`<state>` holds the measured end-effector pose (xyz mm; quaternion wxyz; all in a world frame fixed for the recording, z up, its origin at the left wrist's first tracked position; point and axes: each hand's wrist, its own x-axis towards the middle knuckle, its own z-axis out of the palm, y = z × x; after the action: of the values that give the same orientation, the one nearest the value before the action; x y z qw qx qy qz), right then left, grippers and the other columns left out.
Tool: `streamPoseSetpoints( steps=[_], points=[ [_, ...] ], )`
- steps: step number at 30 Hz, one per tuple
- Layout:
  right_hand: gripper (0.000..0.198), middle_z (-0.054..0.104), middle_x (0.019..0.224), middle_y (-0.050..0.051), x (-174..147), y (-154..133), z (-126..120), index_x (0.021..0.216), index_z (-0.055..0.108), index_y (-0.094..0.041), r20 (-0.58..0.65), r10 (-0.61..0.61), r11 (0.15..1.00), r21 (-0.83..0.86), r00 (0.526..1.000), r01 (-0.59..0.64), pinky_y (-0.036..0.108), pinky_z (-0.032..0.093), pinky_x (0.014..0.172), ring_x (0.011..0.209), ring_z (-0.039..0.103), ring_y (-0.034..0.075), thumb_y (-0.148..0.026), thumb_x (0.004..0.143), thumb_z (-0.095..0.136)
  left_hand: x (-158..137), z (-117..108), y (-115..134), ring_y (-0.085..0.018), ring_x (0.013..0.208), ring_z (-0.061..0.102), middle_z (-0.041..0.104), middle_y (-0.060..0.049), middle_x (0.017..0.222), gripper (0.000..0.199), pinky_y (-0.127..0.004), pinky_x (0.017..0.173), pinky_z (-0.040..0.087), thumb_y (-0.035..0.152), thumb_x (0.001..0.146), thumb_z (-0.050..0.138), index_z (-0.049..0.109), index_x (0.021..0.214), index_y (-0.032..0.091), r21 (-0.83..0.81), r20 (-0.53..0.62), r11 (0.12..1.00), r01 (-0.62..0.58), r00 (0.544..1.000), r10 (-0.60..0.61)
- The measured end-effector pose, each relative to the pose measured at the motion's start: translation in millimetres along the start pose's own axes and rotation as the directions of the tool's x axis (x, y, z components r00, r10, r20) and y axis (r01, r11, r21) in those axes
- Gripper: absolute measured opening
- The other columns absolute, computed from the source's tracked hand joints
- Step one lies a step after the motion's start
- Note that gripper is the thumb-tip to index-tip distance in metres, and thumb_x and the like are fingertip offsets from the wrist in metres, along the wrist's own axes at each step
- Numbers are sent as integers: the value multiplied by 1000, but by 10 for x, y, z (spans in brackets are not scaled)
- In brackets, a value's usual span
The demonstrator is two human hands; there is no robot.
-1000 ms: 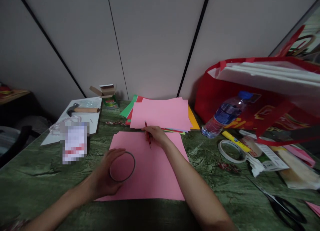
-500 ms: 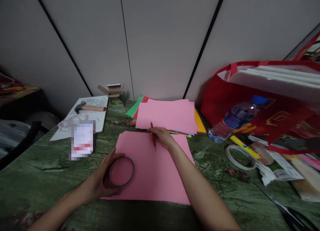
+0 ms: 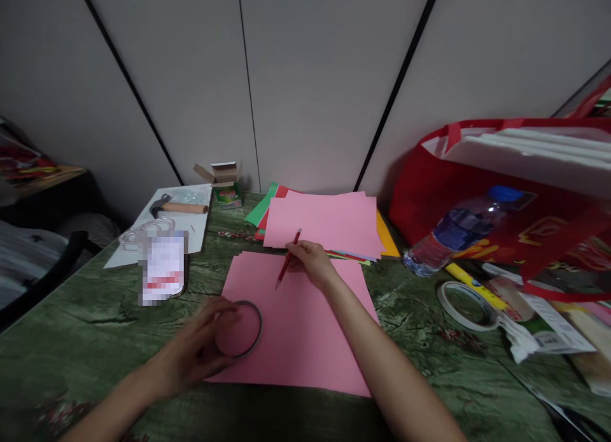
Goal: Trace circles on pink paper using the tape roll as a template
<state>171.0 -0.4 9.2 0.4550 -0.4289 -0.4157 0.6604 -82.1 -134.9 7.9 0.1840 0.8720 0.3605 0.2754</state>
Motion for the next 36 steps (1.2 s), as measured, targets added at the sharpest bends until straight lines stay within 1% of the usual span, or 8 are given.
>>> streamPoseSetpoints(
  steps=[2, 4, 8, 13, 23, 30, 33, 36],
  points=[
    [35, 64, 62, -1, -57, -46, 110, 72, 62, -16, -12, -65, 998, -7, 998, 65, 27, 56, 55, 54, 60, 11, -45, 62, 79, 7, 39, -8, -26, 125, 42, 47, -10, 131, 34, -42, 100, 44, 25, 90, 56, 50, 123, 26, 73, 27, 990, -118, 993, 116],
    [36, 66, 68, 0, -124, -82, 232, 80, 61, -17, -11, -161, 986, -39, 987, 160, 31, 59, 61, 61, 64, 13, -45, 64, 77, 3, 79, -28, -25, 127, 40, 46, -9, 134, 23, -40, 100, 45, 22, 92, 52, 55, 114, 24, 128, 63, 979, -161, 986, 154],
    [33, 66, 75, 0, -234, -52, 432, 87, 58, -18, 73, -275, 952, -117, 959, 282, 36, 60, 67, 66, 66, 15, -43, 71, 72, 2, 108, -36, -26, 133, 34, 43, -9, 140, 29, -41, 103, 42, 14, 91, 47, 54, 117, 24, 169, 158, 973, -158, 979, 131],
    [30, 65, 79, 1, -260, 128, 533, 90, 55, -20, 141, -275, 948, -123, 951, 292, 36, 60, 68, 72, 67, 17, -41, 74, 68, 24, 111, -8, -25, 136, 31, 49, -10, 135, 48, -42, 103, 42, 6, 86, 43, 47, 131, 23, 189, 201, 968, -166, 971, 127],
    [24, 64, 82, 3, -257, 217, 558, 94, 53, -19, 185, -255, 945, -160, 949, 285, 36, 59, 72, 76, 67, 17, -37, 80, 62, 17, 114, -25, -27, 135, 33, 48, -9, 138, 53, -44, 104, 41, 9, 88, 43, 40, 139, 27, 175, 227, 975, -138, 969, 96],
    [24, 64, 80, 2, -224, 250, 523, 92, 52, -19, 180, -238, 938, -213, 954, 274, 34, 58, 69, 74, 68, 17, -36, 79, 62, 6, 142, -30, -27, 137, 29, 44, -9, 141, 54, -42, 104, 42, 5, 87, 42, 42, 137, 25, 169, 198, 976, -138, 975, 104],
    [23, 63, 79, 2, -212, 246, 505, 92, 51, -20, 176, -237, 935, -226, 955, 274, 34, 58, 67, 71, 67, 16, -36, 79, 61, 32, 121, -9, -29, 138, 26, 38, -9, 145, 53, -42, 104, 41, 4, 86, 43, 45, 135, 24, 166, 211, 974, -152, 971, 116],
    [20, 63, 79, 1, -208, 212, 480, 92, 51, -20, 177, -238, 930, -243, 955, 277, 33, 57, 65, 66, 66, 15, -34, 80, 59, 89, 73, 36, -27, 138, 26, 42, -9, 143, 51, -44, 107, 39, 5, 87, 43, 44, 135, 23, 163, 238, 968, -190, 960, 149]
  ],
)
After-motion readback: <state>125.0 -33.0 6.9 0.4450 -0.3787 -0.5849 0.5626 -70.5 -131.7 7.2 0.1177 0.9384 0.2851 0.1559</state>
